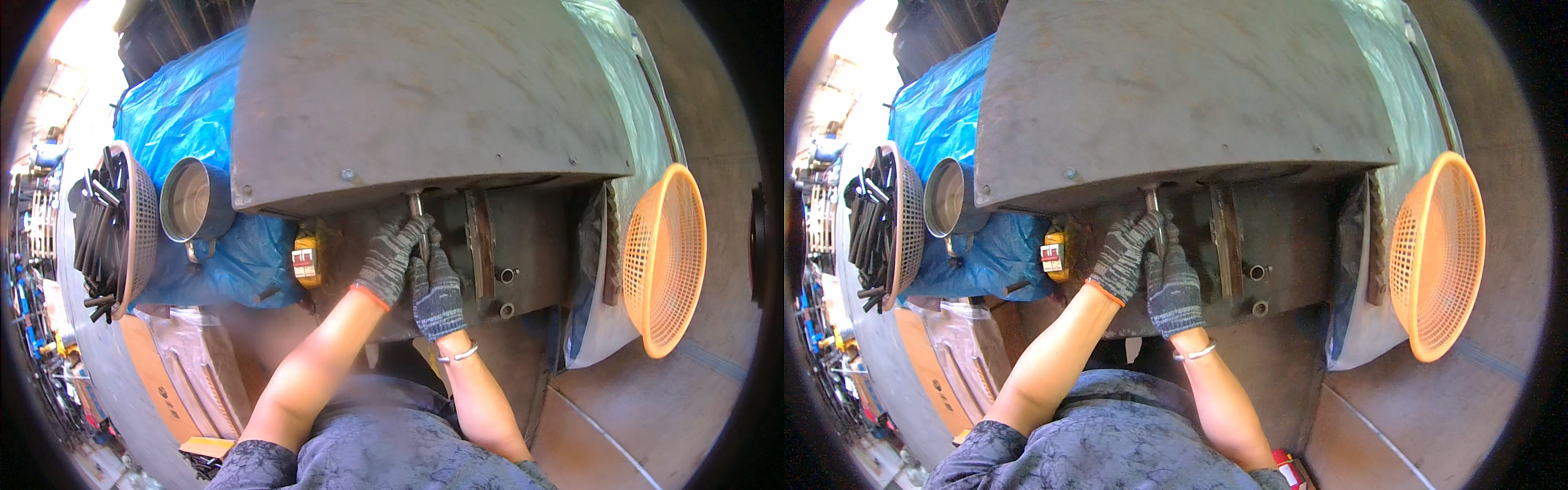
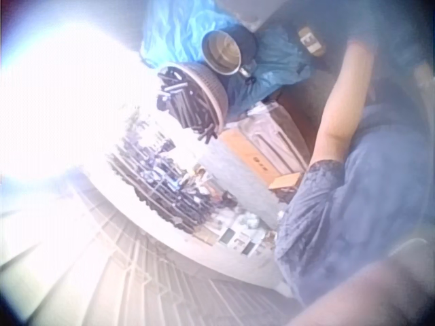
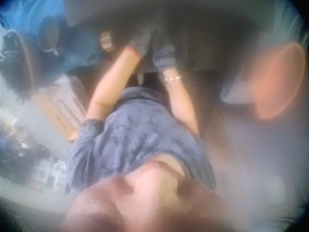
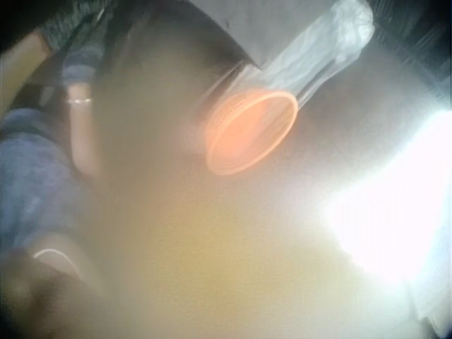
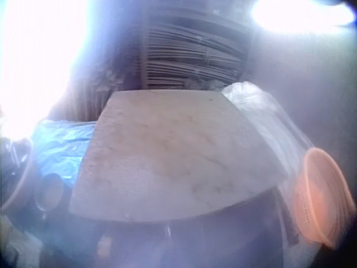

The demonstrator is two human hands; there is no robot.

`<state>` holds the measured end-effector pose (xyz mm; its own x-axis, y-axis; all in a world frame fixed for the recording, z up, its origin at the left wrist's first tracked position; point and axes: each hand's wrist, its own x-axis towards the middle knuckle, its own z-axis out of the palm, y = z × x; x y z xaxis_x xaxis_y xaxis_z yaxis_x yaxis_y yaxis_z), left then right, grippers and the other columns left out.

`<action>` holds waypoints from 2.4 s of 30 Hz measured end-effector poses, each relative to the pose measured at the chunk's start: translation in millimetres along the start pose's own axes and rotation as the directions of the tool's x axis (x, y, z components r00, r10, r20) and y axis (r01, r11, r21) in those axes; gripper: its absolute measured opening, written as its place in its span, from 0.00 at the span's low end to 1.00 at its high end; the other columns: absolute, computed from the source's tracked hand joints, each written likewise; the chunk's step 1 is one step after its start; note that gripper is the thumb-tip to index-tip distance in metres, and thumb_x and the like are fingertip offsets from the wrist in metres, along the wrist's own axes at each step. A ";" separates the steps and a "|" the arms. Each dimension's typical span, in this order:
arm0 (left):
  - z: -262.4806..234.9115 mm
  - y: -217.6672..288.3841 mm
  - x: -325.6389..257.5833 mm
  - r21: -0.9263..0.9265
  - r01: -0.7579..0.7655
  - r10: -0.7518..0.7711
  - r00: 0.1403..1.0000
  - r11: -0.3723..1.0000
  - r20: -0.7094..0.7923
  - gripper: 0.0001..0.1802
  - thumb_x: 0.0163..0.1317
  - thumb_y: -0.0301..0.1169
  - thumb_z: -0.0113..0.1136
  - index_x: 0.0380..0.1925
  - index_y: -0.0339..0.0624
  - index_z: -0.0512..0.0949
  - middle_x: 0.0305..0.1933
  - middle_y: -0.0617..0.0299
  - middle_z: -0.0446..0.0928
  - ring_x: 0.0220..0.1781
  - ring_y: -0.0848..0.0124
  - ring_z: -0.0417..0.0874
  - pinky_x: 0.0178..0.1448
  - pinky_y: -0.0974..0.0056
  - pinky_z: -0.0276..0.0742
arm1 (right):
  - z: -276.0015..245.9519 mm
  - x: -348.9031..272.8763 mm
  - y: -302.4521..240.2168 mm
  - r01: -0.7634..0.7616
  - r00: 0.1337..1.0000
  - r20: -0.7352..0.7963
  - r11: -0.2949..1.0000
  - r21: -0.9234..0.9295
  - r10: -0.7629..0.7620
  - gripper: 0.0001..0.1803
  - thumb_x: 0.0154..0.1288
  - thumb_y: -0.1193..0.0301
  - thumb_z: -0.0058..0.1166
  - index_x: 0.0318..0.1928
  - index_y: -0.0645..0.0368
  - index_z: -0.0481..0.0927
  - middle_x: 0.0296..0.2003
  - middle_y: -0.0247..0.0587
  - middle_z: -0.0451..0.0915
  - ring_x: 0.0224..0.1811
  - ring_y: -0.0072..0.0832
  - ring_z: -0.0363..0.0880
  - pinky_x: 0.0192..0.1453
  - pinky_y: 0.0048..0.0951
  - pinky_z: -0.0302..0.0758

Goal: The person uses a polishing machine to smooth the inner and outer surfaces of metal tubes, periodically dipping them into a liquid and wiping them.

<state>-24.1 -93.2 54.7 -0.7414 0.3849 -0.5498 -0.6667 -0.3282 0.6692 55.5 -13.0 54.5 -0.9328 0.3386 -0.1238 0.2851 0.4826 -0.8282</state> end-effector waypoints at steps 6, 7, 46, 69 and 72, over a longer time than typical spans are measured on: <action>18.8 -15.4 -18.0 -0.002 0.031 -0.031 1.000 1.000 -0.006 0.15 0.66 0.38 0.58 0.43 0.37 0.78 0.40 0.59 0.81 0.41 0.70 0.80 0.48 0.66 0.76 | -31.1 -23.9 14.6 0.027 1.000 0.004 0.994 0.106 -0.028 0.19 0.68 0.65 0.51 0.54 0.63 0.71 0.41 0.61 0.78 0.41 0.57 0.78 0.43 0.48 0.74; 25.6 -19.5 -20.2 -0.005 0.039 -0.039 0.999 0.999 -0.004 0.15 0.66 0.39 0.58 0.43 0.37 0.78 0.40 0.59 0.81 0.41 0.70 0.80 0.48 0.66 0.76 | -39.1 -33.0 23.3 0.038 0.998 -0.047 0.997 0.073 -0.035 0.18 0.67 0.68 0.52 0.53 0.64 0.72 0.39 0.56 0.78 0.39 0.48 0.78 0.43 0.43 0.74; 112.7 -63.0 49.9 -0.167 0.119 -0.102 0.989 0.979 0.106 0.09 0.67 0.28 0.54 0.42 0.35 0.77 0.38 0.56 0.80 0.38 0.66 0.81 0.45 0.63 0.80 | -126.2 26.6 58.0 -0.499 0.834 0.346 0.318 0.806 0.431 0.09 0.68 0.63 0.54 0.38 0.55 0.79 0.20 0.29 0.74 0.15 0.18 0.66 0.17 0.19 0.62; 113.0 -26.3 -32.4 0.052 -0.227 0.216 0.963 0.973 0.163 0.18 0.64 0.25 0.57 0.53 0.34 0.72 0.47 0.53 0.79 0.47 0.67 0.81 0.54 0.63 0.79 | -114.2 -46.9 69.8 -0.046 0.994 -0.052 0.777 0.627 0.100 0.15 0.63 0.77 0.58 0.48 0.61 0.71 0.37 0.35 0.76 0.33 0.21 0.74 0.37 0.24 0.74; 111.0 -19.9 -44.5 -0.005 -0.242 0.239 0.955 0.970 0.173 0.18 0.63 0.24 0.58 0.53 0.34 0.73 0.48 0.53 0.79 0.48 0.67 0.81 0.54 0.63 0.78 | -121.9 -51.4 49.8 -0.106 0.992 0.023 0.721 0.684 0.124 0.15 0.63 0.77 0.58 0.48 0.60 0.69 0.33 0.37 0.76 0.29 0.21 0.73 0.34 0.24 0.73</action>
<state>30.7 -8.1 121.4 -0.8544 0.4384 -0.2788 -0.4679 -0.4158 0.7798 144.5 92.0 86.2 -0.8949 0.3772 -0.2384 0.1539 -0.2405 -0.9584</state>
